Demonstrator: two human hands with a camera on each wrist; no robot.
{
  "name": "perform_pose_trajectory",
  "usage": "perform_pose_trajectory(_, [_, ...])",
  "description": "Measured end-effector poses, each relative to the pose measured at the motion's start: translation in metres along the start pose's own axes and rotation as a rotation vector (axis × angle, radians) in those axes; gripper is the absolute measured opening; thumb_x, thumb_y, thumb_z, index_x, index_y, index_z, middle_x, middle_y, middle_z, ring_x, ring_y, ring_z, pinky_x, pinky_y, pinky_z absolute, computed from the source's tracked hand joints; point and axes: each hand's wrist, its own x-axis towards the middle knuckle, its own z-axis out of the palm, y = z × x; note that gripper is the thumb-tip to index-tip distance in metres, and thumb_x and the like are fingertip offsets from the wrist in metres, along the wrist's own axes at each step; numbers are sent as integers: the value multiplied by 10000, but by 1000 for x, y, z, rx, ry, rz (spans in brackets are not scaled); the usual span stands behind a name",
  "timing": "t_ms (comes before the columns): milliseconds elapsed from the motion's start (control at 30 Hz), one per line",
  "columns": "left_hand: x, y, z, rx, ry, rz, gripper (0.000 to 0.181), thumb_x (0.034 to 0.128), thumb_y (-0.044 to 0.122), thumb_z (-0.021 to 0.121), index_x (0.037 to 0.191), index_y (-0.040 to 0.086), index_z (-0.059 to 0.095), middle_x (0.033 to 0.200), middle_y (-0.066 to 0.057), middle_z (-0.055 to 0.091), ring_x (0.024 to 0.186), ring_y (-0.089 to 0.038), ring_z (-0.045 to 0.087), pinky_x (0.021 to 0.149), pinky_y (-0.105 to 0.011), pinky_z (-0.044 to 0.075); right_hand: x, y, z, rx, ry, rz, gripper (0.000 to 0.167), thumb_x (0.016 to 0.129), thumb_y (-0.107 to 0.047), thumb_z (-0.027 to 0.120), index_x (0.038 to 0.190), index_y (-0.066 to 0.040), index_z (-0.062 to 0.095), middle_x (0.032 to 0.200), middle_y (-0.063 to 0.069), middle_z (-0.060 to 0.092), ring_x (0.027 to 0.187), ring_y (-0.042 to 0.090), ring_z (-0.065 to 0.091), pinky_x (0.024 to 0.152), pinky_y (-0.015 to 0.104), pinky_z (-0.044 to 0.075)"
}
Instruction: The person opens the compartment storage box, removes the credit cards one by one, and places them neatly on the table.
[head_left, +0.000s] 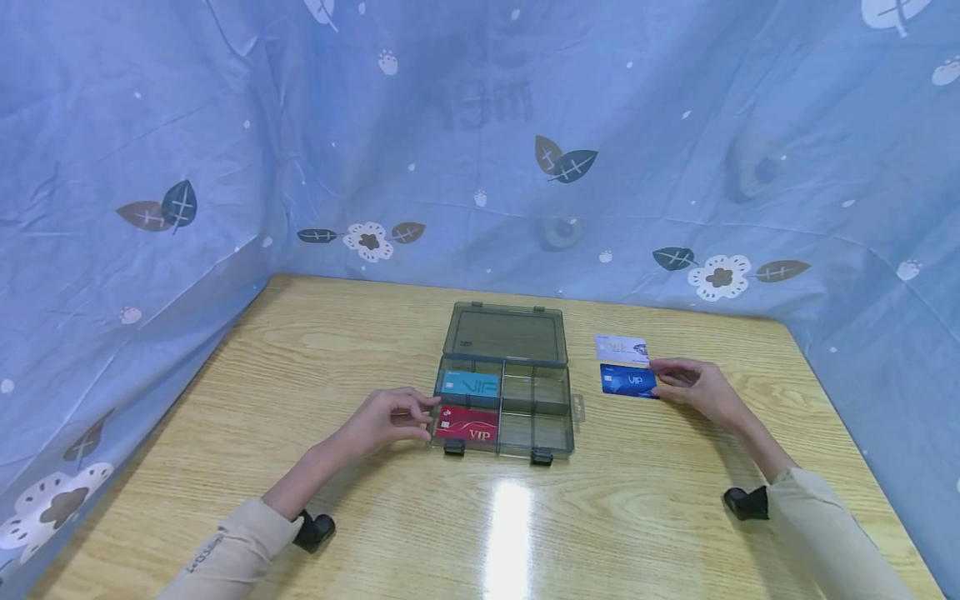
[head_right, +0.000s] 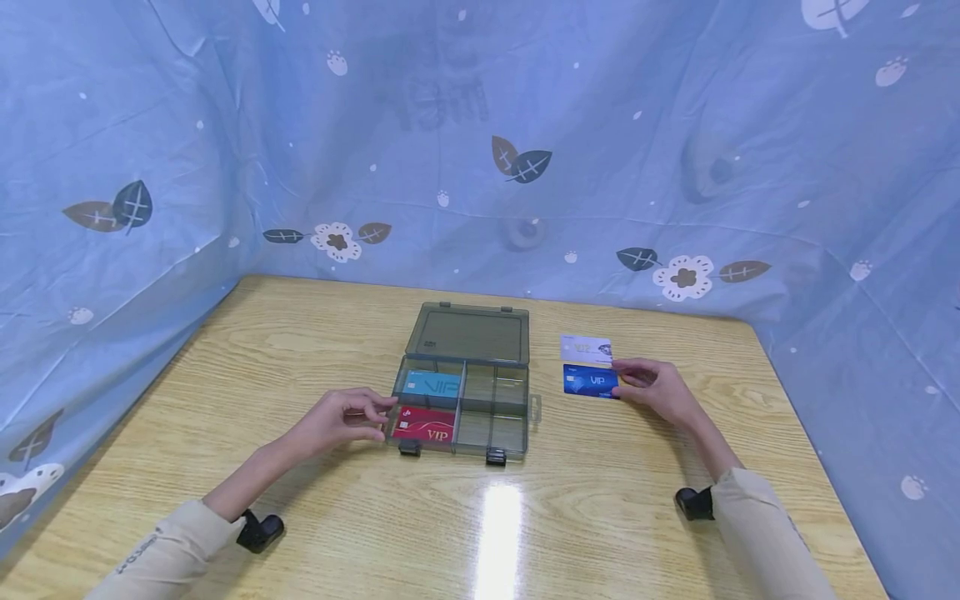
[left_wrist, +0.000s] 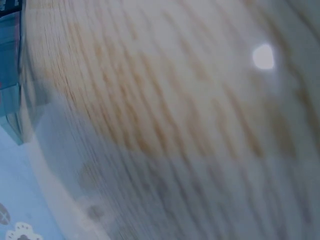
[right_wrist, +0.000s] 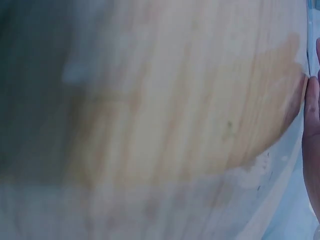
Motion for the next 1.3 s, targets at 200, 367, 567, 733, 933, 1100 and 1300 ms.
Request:
perform_pose_trajectory(200, [-1,-2,-1,-19,-6,8,115,765,70,784,818,57,682,1195,-193,634,948,-245,685,865,-248,555,-8,-2,-9,0,63,-59,457,878,-82,705,1255,114,536,1142,183,663,955,9,650,791,120,535])
perform_pose_trajectory(367, [-2,-1,-2,-15,-1,12,114,762,80,785,818,67,686,1195,-193,635,945,-236,685,866,-247,554,-14,-7,-10,89,36,-68,444,902,-60,670,1272,125,510,1155,73,683,988,29,652,805,139,541])
perform_pose_trajectory(567, [-2,-4,-1,-14,2,22,116,761,65,784,825,57,688,1187,-194,638,936,-243,687,860,-259,560,-20,-21,3,126,17,-17,455,924,-86,648,1288,136,489,1155,-49,679,975,6,649,800,144,546])
perform_pose_trajectory(733, [-3,-4,-2,-30,-1,13,109,765,57,778,824,66,687,1192,-195,633,944,-236,686,869,-258,555,-25,-36,20,181,-9,16,464,933,-92,636,1300,143,474,1176,4,670,989,34,650,829,203,559])
perform_pose_trajectory(933, [-3,-3,-3,-53,-4,8,106,767,55,777,823,60,686,1195,-201,628,962,-241,678,886,-261,545,-30,-49,38,257,-39,-4,467,936,-70,626,1318,137,457,1224,22,648,1031,64,641,864,246,554])
perform_pose_trajectory(1100, [-2,-3,-2,-52,-8,16,106,766,55,778,819,64,686,1189,-199,632,966,-251,675,876,-263,552,-36,-58,51,349,-65,-22,459,938,-37,609,1324,147,440,1239,40,642,1071,125,637,890,297,548])
perform_pose_trajectory(1300, [0,-3,-1,-30,-6,30,104,770,57,775,814,77,683,1194,-198,632,947,-253,680,845,-277,570,-42,-74,67,349,-63,28,475,943,-75,614,1337,127,442,1293,159,593,1084,127,634,901,288,544])
